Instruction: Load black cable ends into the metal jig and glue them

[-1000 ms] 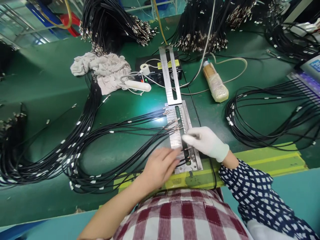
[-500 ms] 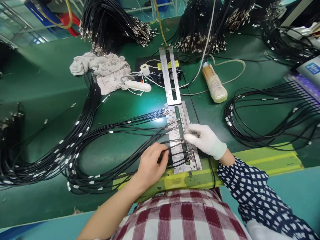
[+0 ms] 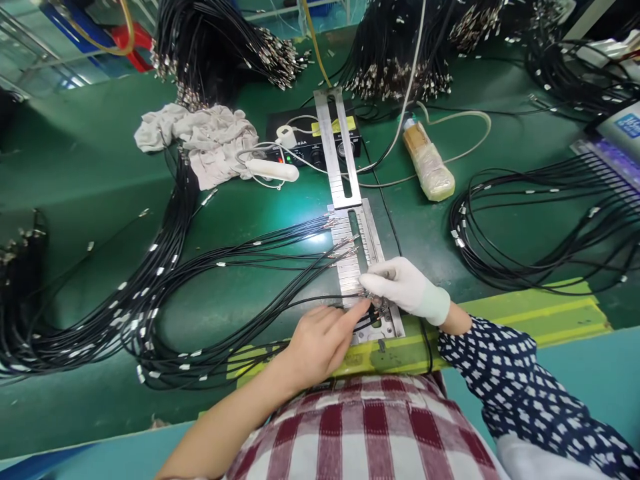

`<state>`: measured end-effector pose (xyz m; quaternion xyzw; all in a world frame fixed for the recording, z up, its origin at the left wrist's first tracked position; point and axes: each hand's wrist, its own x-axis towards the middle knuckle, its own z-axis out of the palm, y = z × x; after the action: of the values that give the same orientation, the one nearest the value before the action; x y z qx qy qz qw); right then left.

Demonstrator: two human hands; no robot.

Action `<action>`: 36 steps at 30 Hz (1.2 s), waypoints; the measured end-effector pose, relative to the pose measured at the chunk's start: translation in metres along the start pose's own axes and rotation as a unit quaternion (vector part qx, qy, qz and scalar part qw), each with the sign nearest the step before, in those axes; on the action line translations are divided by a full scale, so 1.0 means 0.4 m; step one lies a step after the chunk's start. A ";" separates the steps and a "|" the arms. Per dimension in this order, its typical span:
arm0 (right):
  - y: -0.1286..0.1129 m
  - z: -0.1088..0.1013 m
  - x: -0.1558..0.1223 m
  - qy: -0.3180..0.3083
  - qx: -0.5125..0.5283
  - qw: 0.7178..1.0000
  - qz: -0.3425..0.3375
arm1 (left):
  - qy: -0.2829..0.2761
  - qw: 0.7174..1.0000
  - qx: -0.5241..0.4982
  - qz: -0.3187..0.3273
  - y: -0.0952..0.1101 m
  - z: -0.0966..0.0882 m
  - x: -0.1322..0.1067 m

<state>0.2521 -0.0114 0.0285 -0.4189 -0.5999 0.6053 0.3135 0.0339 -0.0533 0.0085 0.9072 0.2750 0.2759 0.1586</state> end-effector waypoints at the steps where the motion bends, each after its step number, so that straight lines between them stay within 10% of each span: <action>1: -0.002 0.001 -0.001 -0.001 -0.003 1.000 0.003 | -0.006 1.000 0.004 0.003 0.001 -0.001 0.002; 9: -0.004 0.004 0.000 -0.006 -0.013 1.000 0.004 | 0.011 1.000 -0.005 -0.001 -0.001 -0.016 0.012; 17: 0.004 -0.003 -0.004 -0.039 -0.007 0.998 -0.043 | 0.067 0.981 -0.117 -0.139 -0.005 -0.012 0.018; 28: -0.004 0.014 0.004 0.020 -0.074 0.992 -0.105 | 0.044 0.772 -0.508 -0.380 0.015 -0.027 0.028; 36: -0.006 0.022 0.007 -0.021 0.068 0.997 0.039 | 0.026 0.797 -0.491 -0.352 0.017 -0.015 0.016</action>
<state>0.2428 -0.0129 0.0297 -0.4066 -0.5473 0.6650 0.3048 0.0374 -0.0541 0.0188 0.5409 0.4069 0.3230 0.6614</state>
